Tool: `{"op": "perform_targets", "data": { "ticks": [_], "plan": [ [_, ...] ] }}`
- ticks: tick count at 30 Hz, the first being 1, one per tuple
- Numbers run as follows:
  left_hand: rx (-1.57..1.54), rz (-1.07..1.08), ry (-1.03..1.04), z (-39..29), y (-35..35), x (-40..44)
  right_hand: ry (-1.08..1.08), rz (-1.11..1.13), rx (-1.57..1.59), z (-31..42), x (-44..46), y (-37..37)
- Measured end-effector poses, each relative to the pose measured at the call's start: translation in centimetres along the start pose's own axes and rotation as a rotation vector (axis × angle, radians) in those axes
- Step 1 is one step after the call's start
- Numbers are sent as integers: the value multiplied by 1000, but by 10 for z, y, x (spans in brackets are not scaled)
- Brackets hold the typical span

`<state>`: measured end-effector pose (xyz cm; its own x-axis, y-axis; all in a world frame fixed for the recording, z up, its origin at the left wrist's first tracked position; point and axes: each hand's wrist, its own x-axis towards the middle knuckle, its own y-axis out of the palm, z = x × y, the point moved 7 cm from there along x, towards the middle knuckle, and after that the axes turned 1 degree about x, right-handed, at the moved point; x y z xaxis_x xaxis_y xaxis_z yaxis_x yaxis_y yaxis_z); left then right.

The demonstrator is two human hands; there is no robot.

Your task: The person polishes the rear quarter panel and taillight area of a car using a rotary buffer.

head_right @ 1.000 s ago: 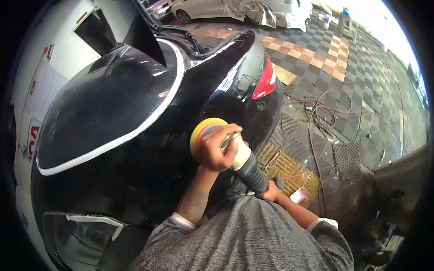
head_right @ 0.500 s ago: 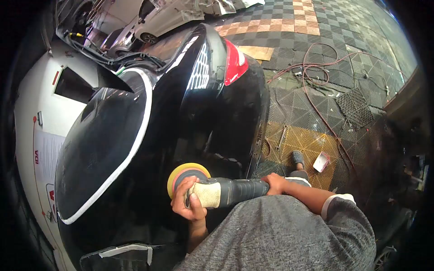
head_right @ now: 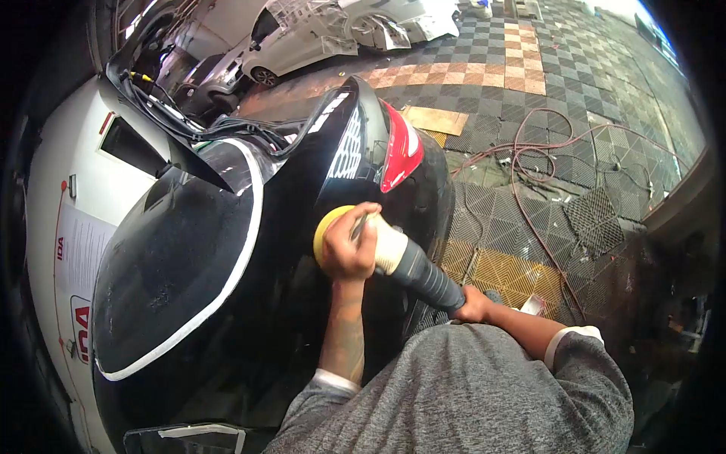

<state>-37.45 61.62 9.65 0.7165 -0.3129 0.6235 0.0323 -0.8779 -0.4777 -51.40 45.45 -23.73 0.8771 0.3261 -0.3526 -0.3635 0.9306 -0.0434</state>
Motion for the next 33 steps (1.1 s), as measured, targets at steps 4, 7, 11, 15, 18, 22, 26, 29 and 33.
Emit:
{"op": "perform_targets", "data": {
  "ticks": [4,7,11,15,18,22,26,29,33],
  "plan": [
    [-69,8,-87,1,7,17,-29,-7,73,2,11,-4],
    [-11,-27,-42,-8,-18,-4,-73,-44,-132,26,-3,0],
    [88,-100,30,-43,-66,-53,-77,48,-204,11,-6,34],
    [11,-247,-1,-57,-104,-107,-183,115,-349,31,-18,57],
    [-42,-294,-11,-60,-111,-115,-175,117,-385,40,-21,61],
    [-29,-236,-10,-48,-97,-83,-113,103,-358,56,-25,41],
    [-16,-155,2,-22,-71,-27,-35,21,-341,84,-19,0],
    [-5,-84,-60,-11,-43,29,15,-55,-256,52,10,-33],
    [-151,-31,-161,14,-5,69,44,-57,-54,61,25,-50]
  ]
}}
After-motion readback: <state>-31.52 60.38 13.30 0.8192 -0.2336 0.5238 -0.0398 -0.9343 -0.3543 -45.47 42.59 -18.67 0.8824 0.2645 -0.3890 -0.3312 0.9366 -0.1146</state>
